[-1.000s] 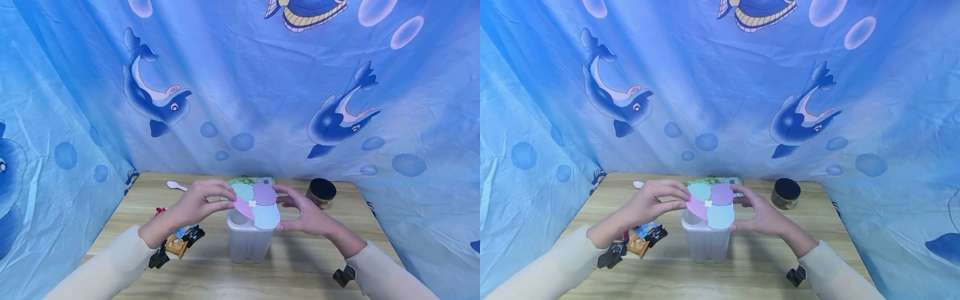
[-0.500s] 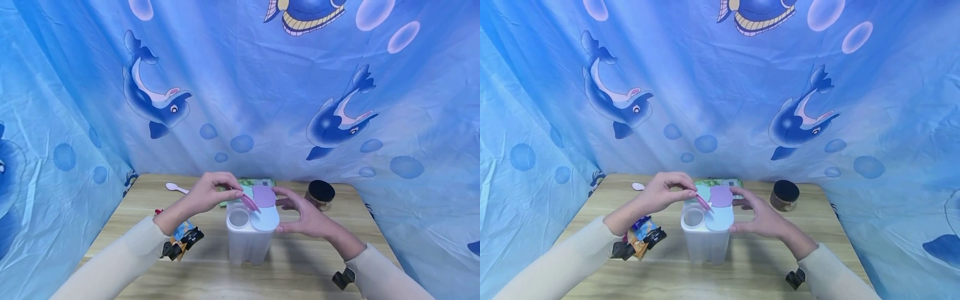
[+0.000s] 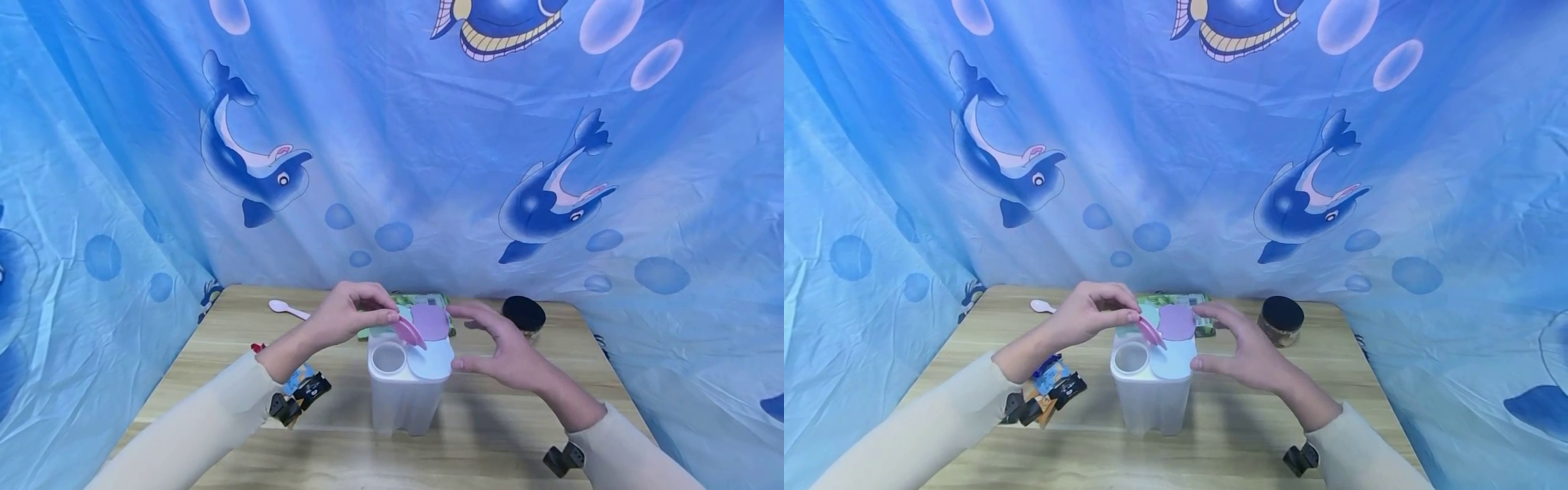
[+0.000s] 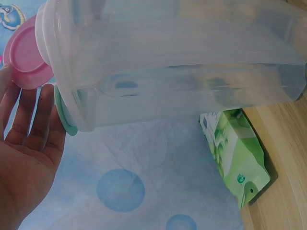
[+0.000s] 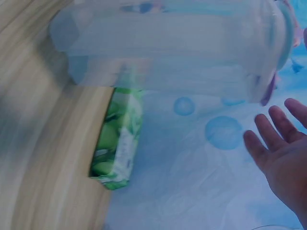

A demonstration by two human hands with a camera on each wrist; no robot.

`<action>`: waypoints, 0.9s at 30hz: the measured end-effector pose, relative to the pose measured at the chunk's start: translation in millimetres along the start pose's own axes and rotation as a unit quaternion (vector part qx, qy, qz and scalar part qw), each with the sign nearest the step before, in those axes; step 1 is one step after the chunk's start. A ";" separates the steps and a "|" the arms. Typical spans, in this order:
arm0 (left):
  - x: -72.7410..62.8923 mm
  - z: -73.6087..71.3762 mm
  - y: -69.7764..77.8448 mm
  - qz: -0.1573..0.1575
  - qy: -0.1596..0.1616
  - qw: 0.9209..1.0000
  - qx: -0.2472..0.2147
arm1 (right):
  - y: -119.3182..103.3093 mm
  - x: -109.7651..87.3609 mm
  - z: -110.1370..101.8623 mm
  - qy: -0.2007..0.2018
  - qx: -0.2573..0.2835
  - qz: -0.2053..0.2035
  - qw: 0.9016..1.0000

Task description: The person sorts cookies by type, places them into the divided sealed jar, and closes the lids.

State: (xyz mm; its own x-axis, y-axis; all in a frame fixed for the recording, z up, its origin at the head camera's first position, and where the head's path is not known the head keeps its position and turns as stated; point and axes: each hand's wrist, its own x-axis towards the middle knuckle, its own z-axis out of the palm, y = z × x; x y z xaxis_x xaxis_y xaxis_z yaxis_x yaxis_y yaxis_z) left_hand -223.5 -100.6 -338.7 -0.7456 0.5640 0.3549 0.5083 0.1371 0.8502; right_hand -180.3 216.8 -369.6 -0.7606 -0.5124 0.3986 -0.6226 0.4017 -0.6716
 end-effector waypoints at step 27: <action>-1.0 -0.5 2.8 -0.008 -0.002 1.000 0.015 | -38.3 19.1 24.8 0.061 -0.016 -0.117 0.991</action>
State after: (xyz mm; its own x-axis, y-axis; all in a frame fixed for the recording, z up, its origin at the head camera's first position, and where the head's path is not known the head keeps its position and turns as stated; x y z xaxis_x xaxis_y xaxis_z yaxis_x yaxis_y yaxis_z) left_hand -221.5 -101.2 -336.5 -0.7518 0.5648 0.3402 0.5094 0.1699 0.8436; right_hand -166.4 172.8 -351.8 -0.6100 -0.5001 0.6147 -0.7886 0.3074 -0.5325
